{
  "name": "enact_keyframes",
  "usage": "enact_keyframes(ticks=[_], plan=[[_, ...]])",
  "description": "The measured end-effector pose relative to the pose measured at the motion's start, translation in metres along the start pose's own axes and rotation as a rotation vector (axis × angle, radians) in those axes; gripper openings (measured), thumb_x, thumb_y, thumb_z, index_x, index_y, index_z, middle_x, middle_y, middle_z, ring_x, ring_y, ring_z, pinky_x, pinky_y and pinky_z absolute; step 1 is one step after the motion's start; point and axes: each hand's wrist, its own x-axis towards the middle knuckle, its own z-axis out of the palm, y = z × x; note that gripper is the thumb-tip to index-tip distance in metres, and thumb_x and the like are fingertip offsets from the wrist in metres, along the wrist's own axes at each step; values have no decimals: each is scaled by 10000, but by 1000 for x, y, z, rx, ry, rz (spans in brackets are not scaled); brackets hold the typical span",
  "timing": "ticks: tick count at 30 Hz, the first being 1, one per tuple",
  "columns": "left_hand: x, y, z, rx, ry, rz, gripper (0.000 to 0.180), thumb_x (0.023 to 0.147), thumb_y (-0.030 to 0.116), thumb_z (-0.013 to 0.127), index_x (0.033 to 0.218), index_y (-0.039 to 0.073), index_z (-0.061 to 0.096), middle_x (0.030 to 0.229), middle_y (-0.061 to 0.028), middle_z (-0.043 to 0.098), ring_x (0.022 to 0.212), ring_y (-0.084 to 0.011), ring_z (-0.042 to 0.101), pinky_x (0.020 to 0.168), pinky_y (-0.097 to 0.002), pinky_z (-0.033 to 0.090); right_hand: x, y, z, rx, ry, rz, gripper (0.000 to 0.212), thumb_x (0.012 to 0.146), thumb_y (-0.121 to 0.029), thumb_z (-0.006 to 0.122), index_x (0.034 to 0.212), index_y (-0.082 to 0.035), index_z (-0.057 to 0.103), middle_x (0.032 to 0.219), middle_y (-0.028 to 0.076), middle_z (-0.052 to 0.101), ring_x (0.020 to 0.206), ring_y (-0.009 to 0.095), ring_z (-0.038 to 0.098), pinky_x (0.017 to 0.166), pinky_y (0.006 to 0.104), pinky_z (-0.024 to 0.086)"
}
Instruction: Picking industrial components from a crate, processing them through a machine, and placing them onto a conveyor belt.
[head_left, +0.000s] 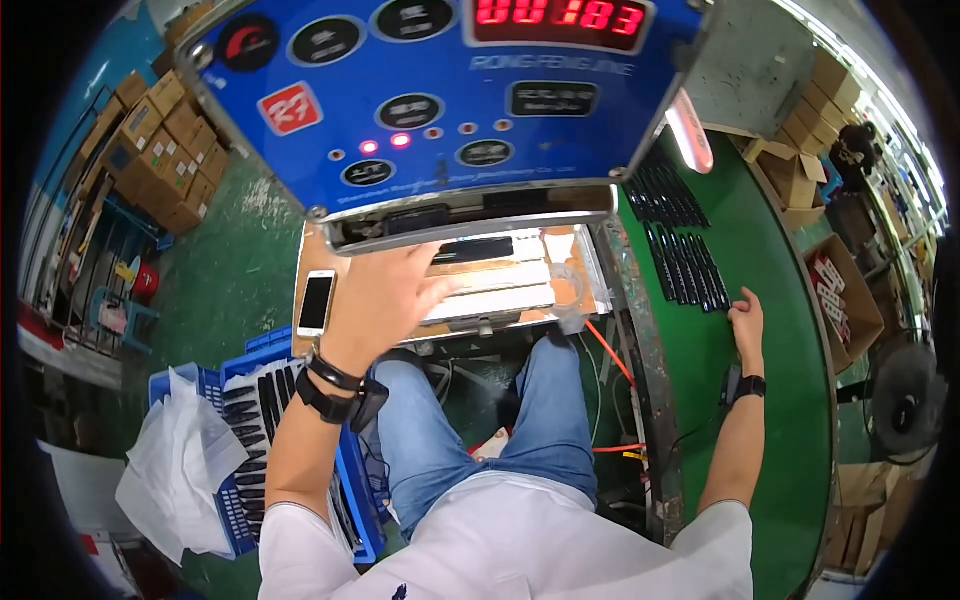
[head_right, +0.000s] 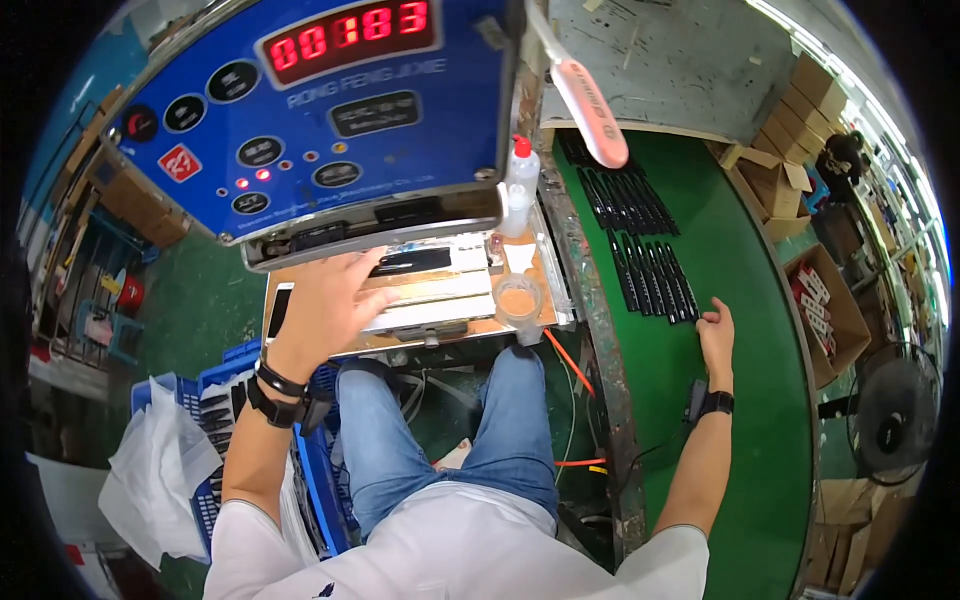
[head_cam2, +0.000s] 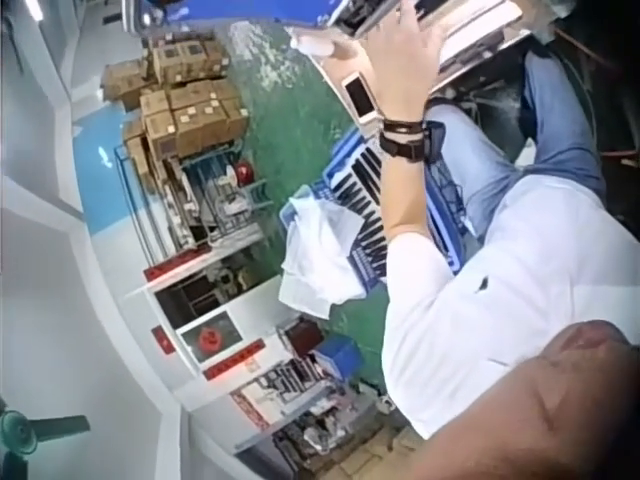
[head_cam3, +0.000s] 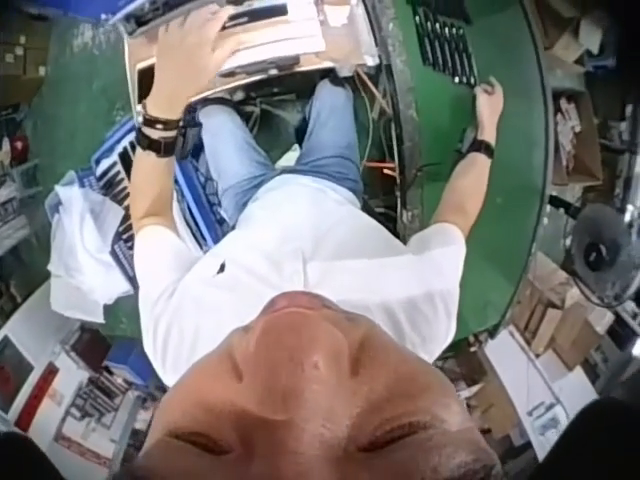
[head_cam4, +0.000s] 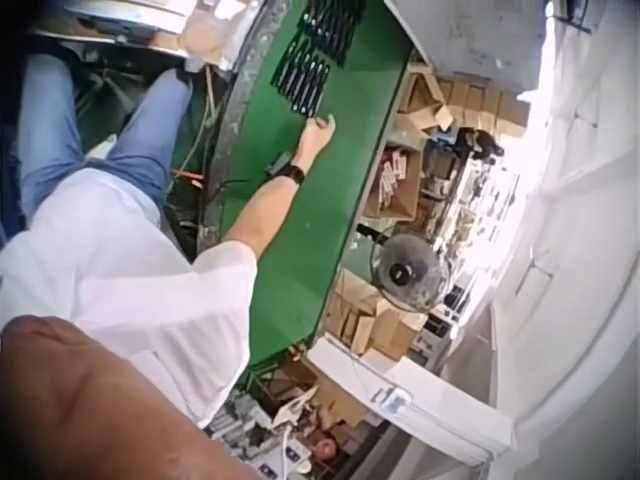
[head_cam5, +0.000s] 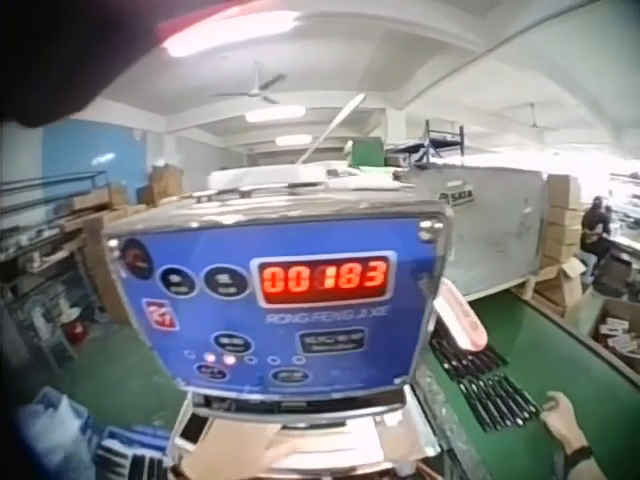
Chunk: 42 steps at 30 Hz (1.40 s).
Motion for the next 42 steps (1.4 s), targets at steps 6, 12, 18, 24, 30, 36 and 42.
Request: enact_keyframes(ticks=[6,12,18,24,30,36,42], plan=[[-62,2,-7,383,286,154,534,928,387,777,1363,89,687,1458,-135,599,1277,-392,594,1086,-559,459,22,19,14,142,-68,-38,629,889,-12,649,1508,20,544,987,2,644,841,103,578,763,249,495],[-179,-57,20,-85,534,-243,418,947,236,775,1322,70,694,1386,-174,619,1259,-375,613,1064,-452,490,40,68,-26,277,-91,-76,559,1025,-96,672,1547,-2,496,955,8,648,787,82,545,705,248,466],[-341,-158,50,-163,700,-878,212,957,140,742,1128,14,746,1076,-169,703,1021,-327,707,892,-411,565,46,33,-21,178,-90,5,509,1071,-148,633,1550,-30,511,928,50,620,764,118,534,679,308,447],[-421,-266,78,65,705,-1113,221,947,191,751,1076,11,747,1076,-189,725,1017,-379,702,890,-478,560,16,-32,-1,82,-29,-58,511,1042,-128,642,1535,-44,536,1001,44,661,790,104,567,689,274,478],[-404,-296,86,265,483,-1307,243,910,219,781,1028,12,734,1093,-234,708,1010,-449,673,875,-570,541,-27,-82,-2,-52,-177,-403,489,1032,-65,623,1518,-61,566,1230,73,654,916,122,616,823,285,526],[-406,-304,95,224,499,-1223,254,890,231,801,962,7,704,1045,-244,708,980,-452,675,848,-573,534,-84,-160,9,-39,-330,-449,444,1035,-13,604,1477,-48,602,1328,94,635,1088,142,624,952,299,531],[-436,-316,81,144,746,-986,208,994,179,677,1023,-18,622,891,-173,643,773,-318,637,747,-464,525,-160,-284,95,-47,-507,-811,419,979,35,657,1392,-39,653,1208,29,606,1025,129,598,903,273,513]])
